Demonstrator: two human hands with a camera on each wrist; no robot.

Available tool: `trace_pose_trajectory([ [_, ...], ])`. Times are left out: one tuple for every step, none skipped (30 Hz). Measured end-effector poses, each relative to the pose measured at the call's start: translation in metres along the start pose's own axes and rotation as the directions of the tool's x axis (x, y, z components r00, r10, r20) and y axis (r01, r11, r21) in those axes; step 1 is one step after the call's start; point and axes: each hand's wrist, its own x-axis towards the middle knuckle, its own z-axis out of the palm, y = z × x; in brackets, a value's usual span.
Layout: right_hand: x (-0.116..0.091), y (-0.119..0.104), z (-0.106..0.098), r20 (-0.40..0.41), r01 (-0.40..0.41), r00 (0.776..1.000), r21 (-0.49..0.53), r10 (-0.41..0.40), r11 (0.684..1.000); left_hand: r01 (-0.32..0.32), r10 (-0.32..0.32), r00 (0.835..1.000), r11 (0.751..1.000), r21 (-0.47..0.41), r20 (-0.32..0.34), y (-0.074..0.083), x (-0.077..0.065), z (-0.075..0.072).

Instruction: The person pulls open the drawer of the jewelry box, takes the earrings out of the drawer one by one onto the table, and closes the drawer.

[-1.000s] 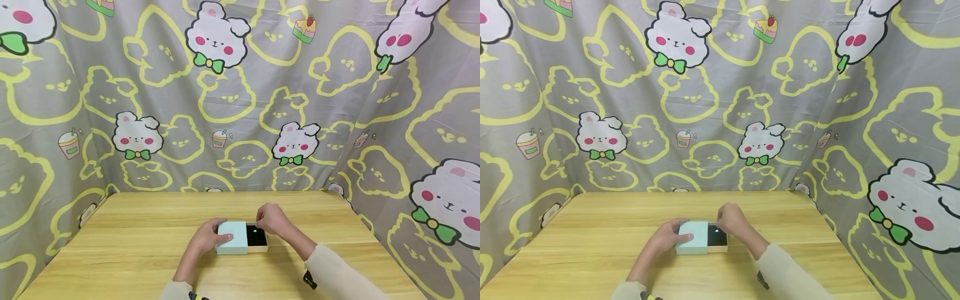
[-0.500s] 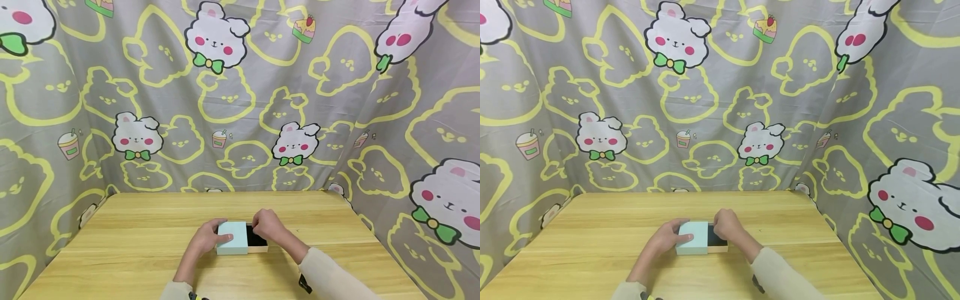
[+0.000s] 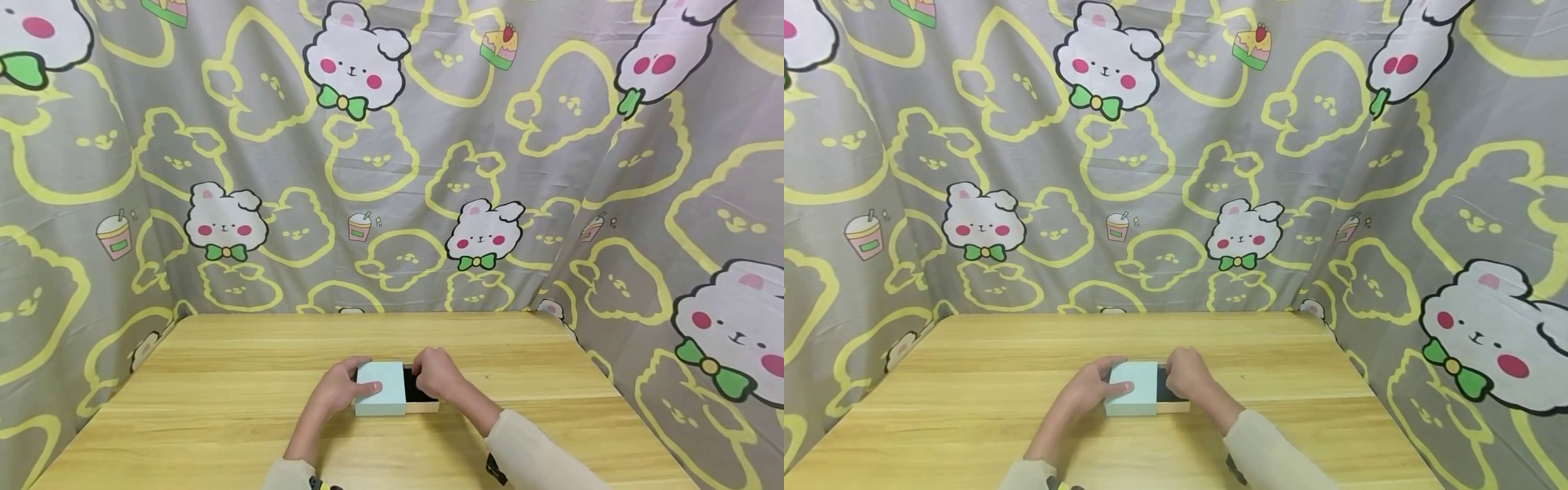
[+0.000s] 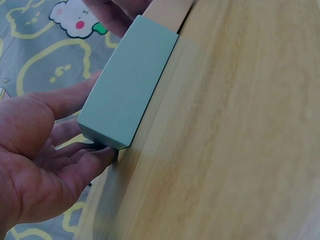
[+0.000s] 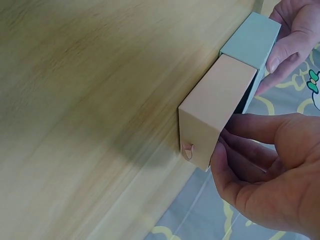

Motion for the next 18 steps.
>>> trace_pose_trajectory([
  [-0.0004, -0.0002, -0.0003, -0.001, 0.007, 1.0, -0.004, -0.007, 1.0, -0.005, 0.005, 1.0, 1.0, 0.003, -0.001, 0.0003, -0.0002, 0.0001],
  [-0.0008, -0.0001, -0.0004, 0.0, 0.01, 1.0, -0.006, -0.01, 1.0, -0.003, 0.003, 1.0, 1.0, 0.0, 0.001, 0.0003, -0.0002, 0.0005],
  [-0.0013, -0.0002, -0.0007, 0.002, 0.012, 1.0, -0.008, -0.012, 1.0, -0.003, 0.003, 1.0, 1.0, 0.002, 0.003, 0.0, -0.0001, 0.001],
  [-0.0016, -0.0004, -0.0012, 0.003, 0.013, 1.0, -0.011, -0.013, 1.0, -0.002, 0.002, 1.0, 1.0, 0.002, 0.004, 0.0001, 0.0, 0.0012],
  [-0.002, -0.0006, -0.0017, 0.004, 0.014, 1.0, -0.013, -0.014, 1.0, -0.002, 0.002, 1.0, 1.0, 0.002, 0.005, 0.0002, 0.0002, 0.0014],
  [-0.0022, -0.0008, -0.0022, 0.006, 0.015, 1.0, -0.015, -0.014, 1.0, -0.004, 0.004, 1.0, 1.0, 0.003, 0.005, 0.0001, 0.0006, 0.0015],
  [-0.0024, -0.001, -0.0024, 0.007, 0.013, 1.0, -0.018, -0.013, 1.0, -0.004, 0.004, 1.0, 1.0, 0.002, 0.004, 0.0002, 0.0008, 0.0016],
  [-0.0024, -0.001, -0.0024, 0.009, 0.011, 1.0, -0.019, -0.01, 1.0, -0.001, 0.001, 1.0, 1.0, -0.001, 0.004, 0.0001, 0.0011, 0.0017],
  [-0.0022, -0.0011, -0.0022, 0.007, 0.011, 1.0, -0.022, -0.011, 1.0, 0.002, -0.002, 1.0, 1.0, 0.001, 0.004, 0.0001, 0.0013, 0.0016],
  [-0.002, -0.001, -0.0018, 0.008, 0.012, 1.0, -0.026, -0.012, 1.0, 0.003, -0.003, 1.0, 1.0, 0.0, 0.003, 0.0003, 0.0012, 0.0013],
  [-0.0017, -0.0008, -0.0012, 0.008, 0.012, 1.0, -0.03, -0.012, 0.999, 0.002, -0.002, 1.0, 1.0, -0.001, 0.002, 0.0006, 0.0011, 0.0009],
  [-0.0014, -0.0007, -0.0007, 0.008, 0.011, 1.0, -0.033, -0.011, 0.999, 0.0, 0.0, 1.0, 1.0, 0.002, 0.001, 0.0005, 0.001, 0.0007],
  [-0.0012, -0.0006, -0.0002, 0.008, 0.01, 1.0, -0.035, -0.01, 0.999, 0.0, 0.0, 1.0, 1.0, 0.002, 0.002, 0.0006, 0.0008, 0.0005],
  [-0.0011, -0.0005, 0.0002, 0.008, 0.011, 1.0, -0.037, -0.011, 0.999, 0.0, 0.0, 1.0, 1.0, 0.004, 0.003, 0.0007, 0.0006, 0.0003],
  [-0.0011, -0.0006, 0.0003, 0.008, 0.012, 1.0, -0.036, -0.012, 0.999, -0.001, 0.001, 1.0, 1.0, 0.005, 0.005, 0.0006, 0.0004, 0.0002],
  [-0.0011, -0.0006, 0.0006, 0.01, 0.01, 1.0, -0.035, -0.01, 0.999, -0.004, 0.004, 1.0, 1.0, 0.005, 0.005, 0.0008, 0.0, 0.0],
  [-0.0011, -0.0005, 0.0008, 0.01, 0.011, 1.0, -0.035, -0.01, 0.999, -0.006, 0.006, 1.0, 1.0, 0.005, 0.005, 0.001, -0.0002, -0.0001],
  [-0.0014, -0.0006, 0.0009, 0.011, 0.011, 1.0, -0.033, -0.01, 0.999, -0.007, 0.007, 1.0, 1.0, 0.005, 0.006, 0.0007, -0.0003, 0.0],
])
